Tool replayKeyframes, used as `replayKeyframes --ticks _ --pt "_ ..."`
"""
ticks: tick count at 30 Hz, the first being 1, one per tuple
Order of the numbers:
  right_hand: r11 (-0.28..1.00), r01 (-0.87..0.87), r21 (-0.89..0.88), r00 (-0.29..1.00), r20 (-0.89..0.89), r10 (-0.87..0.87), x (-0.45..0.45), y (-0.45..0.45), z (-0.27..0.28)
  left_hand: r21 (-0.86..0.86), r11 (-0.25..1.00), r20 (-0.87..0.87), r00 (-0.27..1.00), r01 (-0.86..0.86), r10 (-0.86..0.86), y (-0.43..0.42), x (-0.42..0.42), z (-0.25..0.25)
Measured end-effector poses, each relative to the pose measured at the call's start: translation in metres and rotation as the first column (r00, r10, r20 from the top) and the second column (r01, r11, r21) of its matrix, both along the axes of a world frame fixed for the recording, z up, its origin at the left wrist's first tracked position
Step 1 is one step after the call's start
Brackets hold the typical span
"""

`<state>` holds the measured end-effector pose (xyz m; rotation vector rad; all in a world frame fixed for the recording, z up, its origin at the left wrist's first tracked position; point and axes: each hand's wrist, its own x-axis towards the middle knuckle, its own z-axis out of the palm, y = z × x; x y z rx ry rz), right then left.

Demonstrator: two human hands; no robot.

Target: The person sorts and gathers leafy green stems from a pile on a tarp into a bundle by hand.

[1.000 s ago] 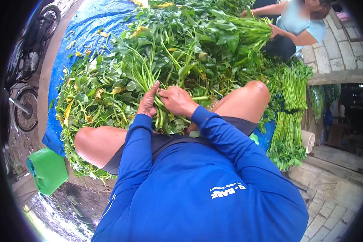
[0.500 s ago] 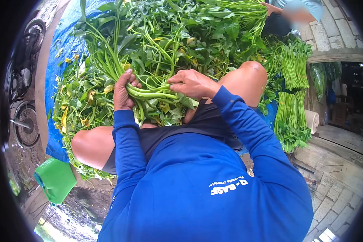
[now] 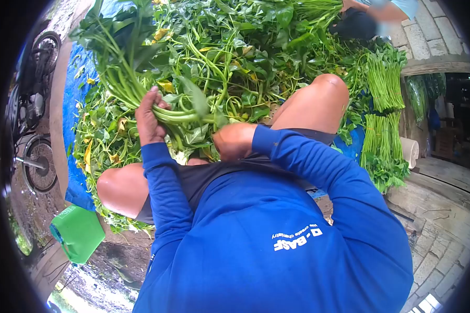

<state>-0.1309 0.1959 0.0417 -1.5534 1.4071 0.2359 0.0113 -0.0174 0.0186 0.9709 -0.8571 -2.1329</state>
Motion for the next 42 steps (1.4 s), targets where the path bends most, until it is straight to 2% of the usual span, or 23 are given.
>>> replayKeyframes --ticks 1,2,3,4,6,8,9,11,13,15,17,20,22,25,26,27,29,32,33,35,37,40,42 --pt "0.992 -0.059 -0.108 0.976 0.201 0.08 -0.004 0.019 -0.061 0.048 0.999 -0.067 0.998 -0.008 0.012 -0.011 0.006 0.006" --pt "0.944 -0.011 -0.329 0.84 0.51 0.188 -0.011 0.039 -0.129 0.048 0.999 -0.072 0.997 -0.009 0.013 -0.022 0.012 0.011" --pt "0.892 0.106 -0.439 0.725 0.648 0.233 -0.012 0.061 -0.163 0.048 0.999 -0.072 0.997 -0.013 0.017 -0.032 0.02 0.017" --pt "0.946 0.168 -0.277 0.824 0.567 0.02 -0.018 0.063 -0.148 0.037 0.999 -0.071 0.997 -0.03 0.032 -0.039 0.027 0.026" --pt "0.944 0.262 -0.199 0.93 0.315 -0.191 -0.032 0.063 -0.075 0.049 0.997 -0.107 0.993 -0.051 0.056 -0.055 0.043 0.044" --pt "0.866 0.36 -0.347 0.933 0.139 -0.332 -0.051 0.066 -0.024 0.067 0.998 -0.176 0.984 -0.021 0.033 -0.072 0.062 0.059" --pt "0.792 0.453 -0.41 0.886 0.104 -0.452 -0.059 0.065 -0.014 0.066 0.998 -0.215 0.977 0.001 0.013 -0.082 0.072 0.063" --pt "0.631 0.714 -0.304 0.697 0.226 -0.68 -0.082 0.047 0.028 0.131 0.99 -0.321 0.947 0.061 -0.015 -0.086 0.086 0.08" --pt "0.394 0.768 -0.505 0.572 0.265 -0.776 -0.1 0.023 0.034 0.159 0.977 -0.399 0.915 0.141 -0.067 -0.088 0.09 0.092" --pt "0.329 0.751 -0.572 0.622 0.446 -0.644 -0.103 -0.004 0.05 0.175 0.963 -0.445 0.889 0.207 -0.11 -0.088 0.091 0.091" --pt "0.428 0.77 -0.474 0.637 0.528 -0.562 -0.083 -0.039 0.073 0.157 0.962 -0.412 0.9 0.223 -0.142 -0.081 0.084 0.094" --pt "0.538 0.742 -0.401 0.618 0.72 -0.316 -0.05 -0.092 0.069 0.161 0.966 -0.315 0.938 0.204 -0.145 -0.064 0.063 0.093" --pt "0.616 0.684 -0.39 0.632 0.739 -0.234 -0.029 -0.11 0.066 0.144 0.97 -0.241 0.957 0.197 -0.159 -0.063 0.056 0.083" --pt "0.665 0.602 -0.443 0.742 0.617 -0.261 -0.023 -0.096 0.073 0.145 0.982 -0.095 0.989 0.124 -0.111 -0.056 0.054 0.079" --pt "0.694 0.585 -0.42 0.785 0.506 -0.356 -0.025 -0.08 0.084 0.148 0.986 -0.055 0.996 0.077 -0.069 -0.056 0.056 0.076" --pt "0.553 0.578 -0.6 0.798 0.556 -0.231 -0.024 -0.066 0.062 0.139 0.99 -0.028 0.999 0.024 -0.021 -0.058 0.059 0.073" --pt "0.474 0.638 -0.607 0.767 0.559 -0.315 -0.017 -0.031 0.053 0.117 0.99 0.016 0.997 -0.08 0.079 -0.068 0.066 0.063" --pt "0.315 0.827 -0.466 0.562 0.707 -0.43 -0.03 -0.008 0.039 0.095 0.973 0.016 0.977 -0.212 0.211 -0.085 0.083 0.042" --pt "0.219 0.885 -0.41 0.463 0.74 -0.487 -0.039 -0.013 0.043 0.093 0.964 0.052 0.969 -0.247 0.243 -0.087 0.087 0.037" --pt "0.029 0.835 -0.549 0.461 0.672 -0.579 -0.06 -0.04 0.083 0.14 0.952 0.061 0.962 -0.272 0.266 -0.092 0.092 0.016" --pt "-0.013 0.779 -0.626 0.496 0.629 -0.598 -0.074 -0.091 0.117 0.163 0.961 0.06 0.974 -0.225 0.218 -0.078 0.079 0.008" --pt "0.184 0.933 -0.31 0.355 0.879 -0.319 -0.058 -0.182 0.144 0.243 0.964 0.052 0.994 -0.104 0.094 -0.054 0.049 -0.018" --pt "0.447 0.772 -0.452 0.597 0.758 -0.263 -0.04 -0.211 0.172 0.273 0.961 0.081 0.997 -0.041 0.019 -0.032 0.032 -0.013"
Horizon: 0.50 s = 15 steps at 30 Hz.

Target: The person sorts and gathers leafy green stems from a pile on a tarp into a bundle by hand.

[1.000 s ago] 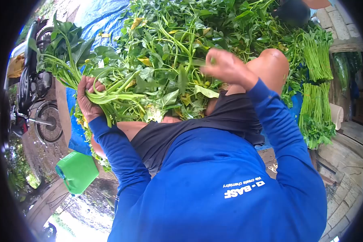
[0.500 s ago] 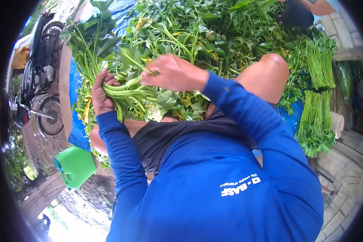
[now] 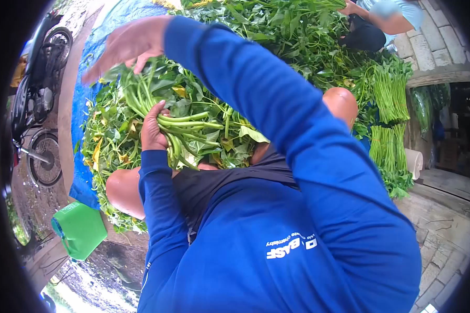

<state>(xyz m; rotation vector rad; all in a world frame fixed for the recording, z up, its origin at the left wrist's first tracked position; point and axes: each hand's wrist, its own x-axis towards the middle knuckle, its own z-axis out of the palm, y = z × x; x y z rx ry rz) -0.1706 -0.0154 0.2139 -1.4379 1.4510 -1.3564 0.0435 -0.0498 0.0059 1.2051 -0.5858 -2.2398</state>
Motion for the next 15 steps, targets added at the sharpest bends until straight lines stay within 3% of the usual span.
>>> replayKeyframes --ticks 2,3,4,5,6,7,8,9,10,13,15 --pt "0.953 -0.279 0.115 0.937 -0.185 0.297 0.013 -0.021 0.015 -0.012 0.999 0.042 0.998 0.053 -0.052 0.003 0.002 -0.005" --pt "0.947 -0.304 0.108 0.931 -0.178 0.319 -0.011 -0.037 -0.009 -0.018 0.998 0.049 0.997 0.064 -0.063 0.004 0.004 -0.003" --pt "0.964 -0.177 0.197 0.814 -0.521 0.256 -0.029 -0.027 -0.038 -0.005 0.998 0.025 0.998 0.063 -0.063 0.005 0.006 0.001" --pt "0.97 -0.022 0.243 0.493 -0.841 0.222 -0.046 -0.018 -0.066 0.01 0.998 0.008 0.998 0.066 -0.066 0.007 0.009 0.004" --pt "0.964 0.099 0.248 0.137 -0.963 0.234 -0.063 -0.008 -0.095 -0.003 0.998 0.029 0.998 0.058 -0.058 0.008 0.01 0.007" --pt "0.872 0.369 0.321 0.458 -0.88 0.13 -0.064 0.031 -0.14 -0.023 0.998 0.023 0.998 0.057 -0.056 0.007 0.012 0.004" --pt "0.718 0.593 0.365 0.655 -0.738 -0.165 -0.064 0.069 -0.183 -0.021 0.999 0.009 0.999 0.038 -0.037 0.005 0.013 0.001" --pt "0.664 0.605 0.439 0.639 -0.765 -0.076 -0.057 0.1 -0.212 -0.019 1.0 -0.004 1.0 0.024 -0.024 0.002 0.011 0.0" --pt "0.586 0.636 0.502 0.67 -0.736 -0.097 -0.047 0.12 -0.231 -0.031 0.999 -0.005 1.0 0.025 -0.025 0.0 0.01 0.0" --pt "0.623 0.724 0.295 0.57 -0.764 -0.302 -0.03 0.139 -0.257 -0.049 0.998 0.021 0.999 0.037 -0.036 -0.002 0.002 0.002" --pt "0.595 0.74 0.313 0.591 -0.725 -0.354 -0.035 0.136 -0.259 -0.055 0.997 0.038 0.998 0.048 -0.046 0.002 -0.003 0.004"
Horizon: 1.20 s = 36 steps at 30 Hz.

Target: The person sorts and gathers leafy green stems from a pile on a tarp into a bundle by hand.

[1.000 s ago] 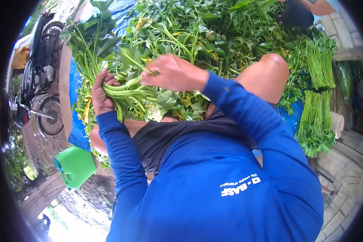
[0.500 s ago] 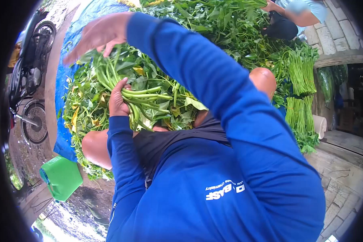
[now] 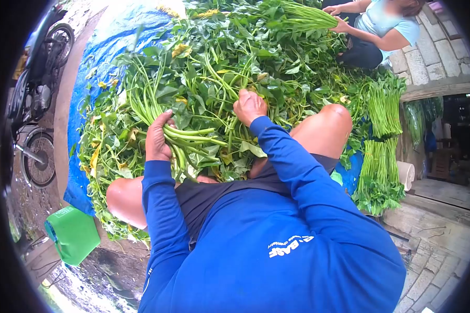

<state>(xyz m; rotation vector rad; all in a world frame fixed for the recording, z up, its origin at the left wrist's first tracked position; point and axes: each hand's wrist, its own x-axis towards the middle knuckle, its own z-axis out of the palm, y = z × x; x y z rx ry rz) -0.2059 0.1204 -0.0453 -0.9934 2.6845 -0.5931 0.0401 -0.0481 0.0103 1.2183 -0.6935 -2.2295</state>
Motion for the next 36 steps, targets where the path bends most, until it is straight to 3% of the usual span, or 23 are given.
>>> replayKeyframes --ticks 1,2,4,5,8,9,13,16,17,18,21,22,24,25,26,28,32,34,36 --pt "1.0 0.024 -0.019 1.0 0.019 -0.023 -0.003 -0.006 0.012 -0.001 1.0 -0.004 1.0 0.0 0.0 0.0 -0.003 0.0" --pt "0.989 0.144 -0.039 0.974 0.18 -0.135 -0.011 -0.011 0.026 0.001 1.0 -0.009 1.0 -0.005 0.005 0.001 -0.006 -0.001" --pt "0.96 0.109 -0.258 0.975 0.217 -0.052 -0.033 -0.007 0.037 -0.008 1.0 -0.011 1.0 -0.002 0.002 0.001 -0.009 0.002" --pt "0.946 -0.031 -0.322 0.998 0.039 0.046 -0.048 -0.003 0.025 -0.009 1.0 -0.011 1.0 0.011 -0.011 0.002 -0.01 0.004" --pt "0.974 -0.153 0.169 0.928 0.364 0.083 -0.056 -0.005 0.053 -0.024 0.998 -0.021 0.998 0.056 -0.056 0.003 -0.014 0.0" --pt "0.978 -0.115 0.176 0.963 0.26 0.066 -0.052 -0.005 0.021 -0.017 0.998 -0.02 0.998 0.059 -0.06 0.003 -0.014 0.001" --pt "0.975 -0.116 0.191 0.993 0.024 0.114 0.006 -0.012 0.03 -0.02 0.999 -0.005 0.999 0.045 -0.045 0.007 -0.013 0.001" --pt "0.986 0.039 0.161 0.997 0.054 -0.049 -0.011 -0.028 -0.001 -0.007 0.999 -0.006 0.999 0.052 -0.052 0.007 -0.007 -0.003" --pt "0.987 0.149 0.066 0.98 0.12 -0.157 -0.025 -0.032 -0.012 -0.007 0.999 0.0 0.999 0.049 -0.049 0.007 -0.003 0.0" --pt "0.979 0.194 0.063 0.97 0.137 -0.201 -0.027 -0.034 0.018 -0.006 0.999 0.0 0.999 0.04 -0.04 0.007 0.0 0.005" --pt "0.993 0.016 -0.119 0.981 0.191 0.007 -0.063 -0.024 0.044 -0.035 0.998 0.016 0.999 0.046 -0.045 0.007 0.005 0.01" --pt "0.98 -0.098 -0.173 0.988 0.097 0.116 -0.068 -0.024 0.046 -0.046 0.998 0.012 0.999 0.045 -0.044 0.006 0.005 0.009" --pt "0.979 -0.198 -0.055 0.951 0.232 0.206 -0.055 -0.024 0.059 -0.086 0.995 0.01 0.999 0.044 -0.044 0.001 0.003 0.01" --pt "0.964 -0.266 0.021 0.951 0.168 0.259 -0.056 -0.032 0.023 -0.08 0.996 0.014 0.999 0.035 -0.034 0.0 0.0 0.011" --pt "0.932 -0.252 0.259 0.967 0.097 0.234 -0.042 -0.037 0.015 -0.073 0.997 0.019 0.999 0.029 -0.027 0.0 -0.003 0.012" --pt "0.941 -0.203 0.269 0.974 -0.04 0.222 -0.014 -0.035 0.006 -0.074 0.996 0.005 0.999 0.048 -0.047 0.002 -0.005 0.013" --pt "0.99 -0.143 0.01 0.947 -0.29 0.14 -0.015 -0.043 0.003 -0.07 0.997 -0.001 0.999 0.043 -0.044 0.007 0.0 0.011" --pt "0.993 -0.106 -0.058 0.993 0.042 0.109 -0.047 -0.051 0.045 -0.095 0.994 0.027 0.999 0.049 -0.046 0.006 0.003 0.006" --pt "0.957 -0.138 -0.254 0.982 0.089 0.166 -0.081 -0.042 0.083 -0.098 0.994 0.028 0.999 0.04 -0.038 0.006 0.002 0.011"
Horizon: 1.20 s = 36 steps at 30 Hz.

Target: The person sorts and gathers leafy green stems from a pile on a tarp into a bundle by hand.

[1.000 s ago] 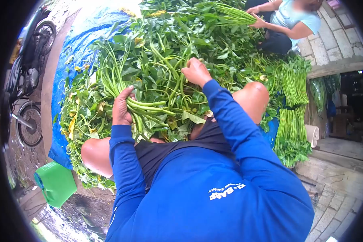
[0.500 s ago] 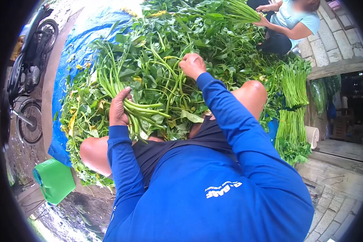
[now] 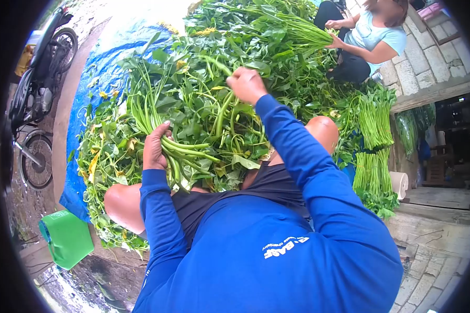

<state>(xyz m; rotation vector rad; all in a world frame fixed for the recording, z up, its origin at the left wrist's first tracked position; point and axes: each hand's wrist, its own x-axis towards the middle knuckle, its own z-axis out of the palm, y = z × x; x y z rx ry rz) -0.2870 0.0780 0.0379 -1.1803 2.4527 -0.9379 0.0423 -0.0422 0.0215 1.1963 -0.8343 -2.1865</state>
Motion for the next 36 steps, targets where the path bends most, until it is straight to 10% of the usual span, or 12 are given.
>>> replayKeyframes --ticks 3,5,9,14,17,29,36 --pt "0.98 0.199 0.028 0.72 0.674 -0.165 -0.016 0.025 0.064 0.009 1.0 -0.017 1.0 -0.016 0.016 -0.008 0.0 -0.004" --pt "0.972 0.183 -0.144 0.504 0.863 0.033 -0.032 0.05 0.082 0.038 0.999 -0.042 0.999 -0.015 0.017 -0.008 -0.003 0.0" --pt "0.918 0.185 -0.35 0.163 0.932 0.323 -0.031 0.094 0.107 0.049 0.999 -0.036 0.999 0.021 -0.019 -0.001 -0.009 0.003" --pt "0.8 0.439 -0.409 0.219 0.912 0.346 -0.005 0.131 0.108 0.119 0.989 -0.086 0.993 0.087 -0.077 0.01 -0.024 0.013" --pt "0.721 0.524 -0.454 0.03 0.856 0.517 -0.015 0.151 0.094 0.158 0.979 -0.133 0.985 0.129 -0.108 0.016 -0.036 0.015" --pt "0.708 0.346 -0.615 0.788 0.6 0.136 0.025 0.144 0.146 0.317 0.902 -0.436 0.89 0.293 -0.137 0.054 -0.082 -0.048" --pt "0.989 0.148 -0.011 0.656 0.749 -0.09 0.099 0.11 0.003 0.418 0.846 -0.511 0.856 0.332 -0.083 0.073 -0.082 -0.103"
